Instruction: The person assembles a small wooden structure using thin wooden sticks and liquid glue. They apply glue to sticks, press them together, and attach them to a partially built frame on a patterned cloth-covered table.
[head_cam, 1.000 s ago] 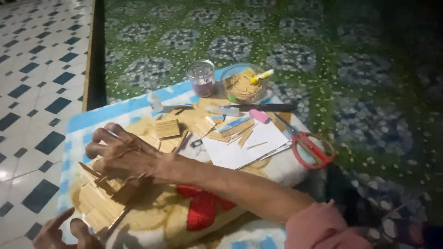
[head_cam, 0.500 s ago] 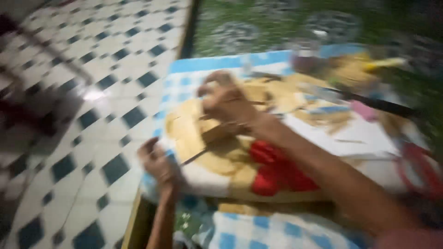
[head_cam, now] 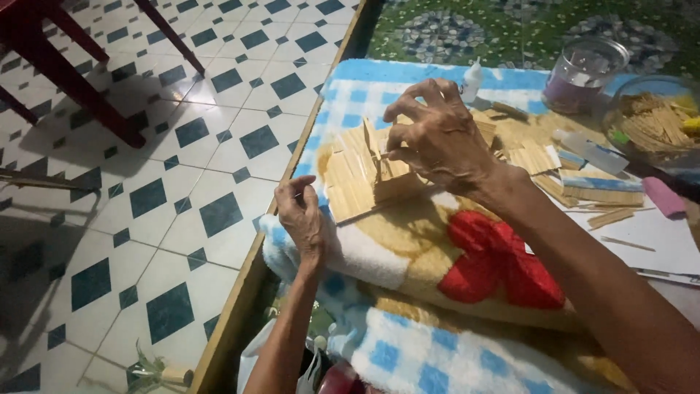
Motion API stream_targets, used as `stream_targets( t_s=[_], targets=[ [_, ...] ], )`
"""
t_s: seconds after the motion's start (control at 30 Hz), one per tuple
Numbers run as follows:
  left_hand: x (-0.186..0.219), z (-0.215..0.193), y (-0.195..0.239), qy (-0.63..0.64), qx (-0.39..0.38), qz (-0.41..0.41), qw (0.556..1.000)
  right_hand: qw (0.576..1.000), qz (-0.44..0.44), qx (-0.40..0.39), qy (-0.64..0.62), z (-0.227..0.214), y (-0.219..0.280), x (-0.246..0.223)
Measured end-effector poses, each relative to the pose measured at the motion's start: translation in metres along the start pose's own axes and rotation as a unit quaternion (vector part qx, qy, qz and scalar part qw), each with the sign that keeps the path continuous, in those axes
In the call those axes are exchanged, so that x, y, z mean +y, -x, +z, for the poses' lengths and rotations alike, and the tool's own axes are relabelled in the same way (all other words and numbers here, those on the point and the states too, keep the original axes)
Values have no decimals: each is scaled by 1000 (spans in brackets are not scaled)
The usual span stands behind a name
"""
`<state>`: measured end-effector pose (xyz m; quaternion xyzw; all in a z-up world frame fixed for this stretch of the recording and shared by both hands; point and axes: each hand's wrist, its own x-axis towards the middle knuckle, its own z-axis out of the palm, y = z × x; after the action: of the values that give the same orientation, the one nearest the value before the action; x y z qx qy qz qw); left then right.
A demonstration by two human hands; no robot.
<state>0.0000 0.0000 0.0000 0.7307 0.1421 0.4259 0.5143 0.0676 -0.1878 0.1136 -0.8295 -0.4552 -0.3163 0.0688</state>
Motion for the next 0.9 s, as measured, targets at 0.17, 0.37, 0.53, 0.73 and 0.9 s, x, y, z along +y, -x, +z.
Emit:
stream_targets(
  t_s=[0.17,0.37,0.53,0.73,0.9],
  targets=[
    [-7,2,-1,-8,-3,14,1000,1000,-4,5,8,-2,0,0],
    [4,1,2,-9,-14,12,1000,1000,0,20,13,-6,-1,-4],
    [9,0,1,-27,-14,26,999,1000,-13,17,0,-4,0,-1],
    [1,3,1,-33,-7,21,999,1000,-4,-4,-12,-2,1,2],
    [5,4,3,-41,2,19,999,1000,8,-13,-12,-4,1,0]
  ],
)
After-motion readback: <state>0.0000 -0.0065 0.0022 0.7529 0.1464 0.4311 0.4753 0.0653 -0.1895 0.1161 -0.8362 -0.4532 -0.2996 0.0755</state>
